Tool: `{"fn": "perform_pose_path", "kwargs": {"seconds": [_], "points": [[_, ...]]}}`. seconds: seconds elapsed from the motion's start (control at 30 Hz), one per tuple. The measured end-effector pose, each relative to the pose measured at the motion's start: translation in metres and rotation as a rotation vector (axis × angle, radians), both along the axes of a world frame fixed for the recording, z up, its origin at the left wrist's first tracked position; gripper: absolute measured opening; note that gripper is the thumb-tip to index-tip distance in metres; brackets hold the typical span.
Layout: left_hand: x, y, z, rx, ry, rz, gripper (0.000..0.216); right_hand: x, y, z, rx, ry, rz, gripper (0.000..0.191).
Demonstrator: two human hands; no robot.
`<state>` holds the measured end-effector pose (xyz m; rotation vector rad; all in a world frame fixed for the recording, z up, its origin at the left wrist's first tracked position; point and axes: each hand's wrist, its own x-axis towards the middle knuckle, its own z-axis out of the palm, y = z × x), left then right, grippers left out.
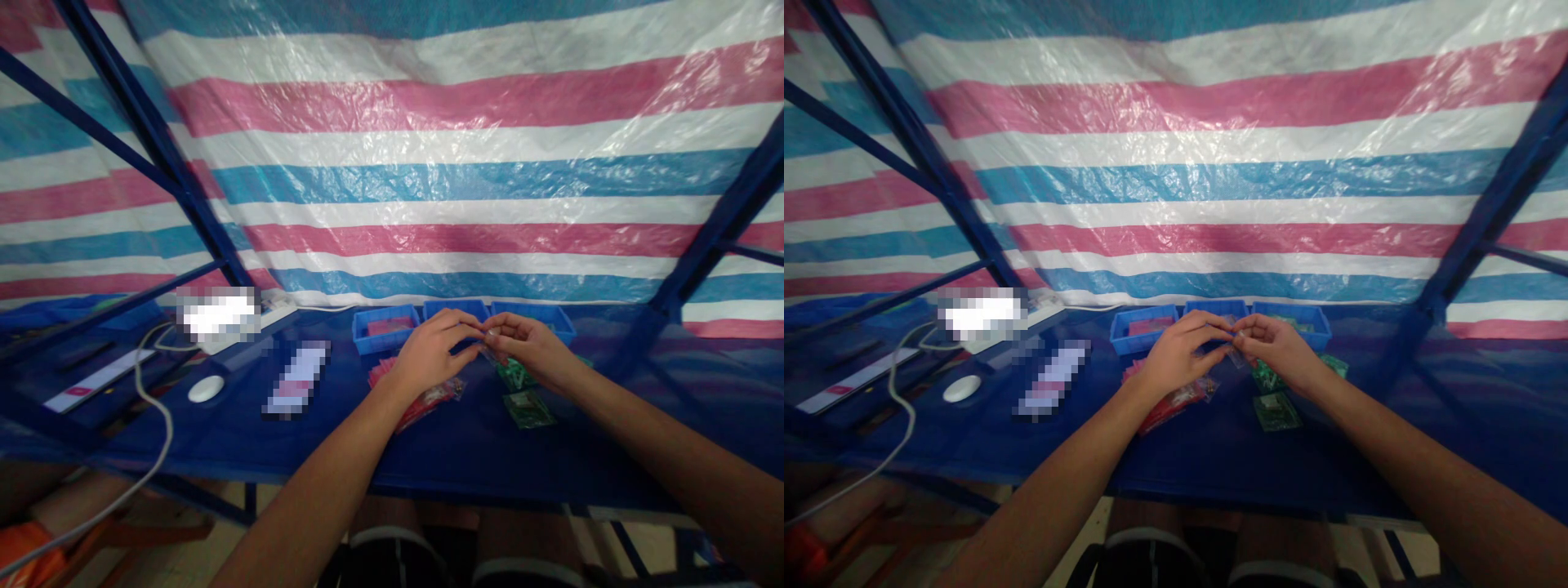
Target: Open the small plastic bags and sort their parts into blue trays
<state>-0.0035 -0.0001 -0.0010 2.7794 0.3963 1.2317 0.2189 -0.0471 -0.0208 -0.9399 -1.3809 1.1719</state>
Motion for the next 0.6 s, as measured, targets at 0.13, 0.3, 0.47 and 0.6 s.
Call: {"fn": "perform_pose_path", "kwargs": {"seconds": [0.13, 0.3, 0.47, 0.6], "points": [[0.000, -0.007, 0.003, -0.051, -0.014, 0.009, 0.015, 0.001, 0.000, 0.000, -0.005, -0.010, 0.035, 0.037], [0.003, -0.012, 0.005, -0.125, -0.032, 0.031, 0.007, -0.002, -0.003, 0.005, 0.016, -0.030, 0.039, 0.033], [0.005, -0.012, 0.005, -0.213, -0.081, 0.127, 0.006, -0.006, -0.006, 0.010, 0.122, -0.128, -0.004, 0.035], [0.005, -0.011, 0.004, -0.256, -0.058, 0.111, 0.011, -0.004, -0.003, 0.006, 0.105, -0.129, -0.029, 0.035]]}}
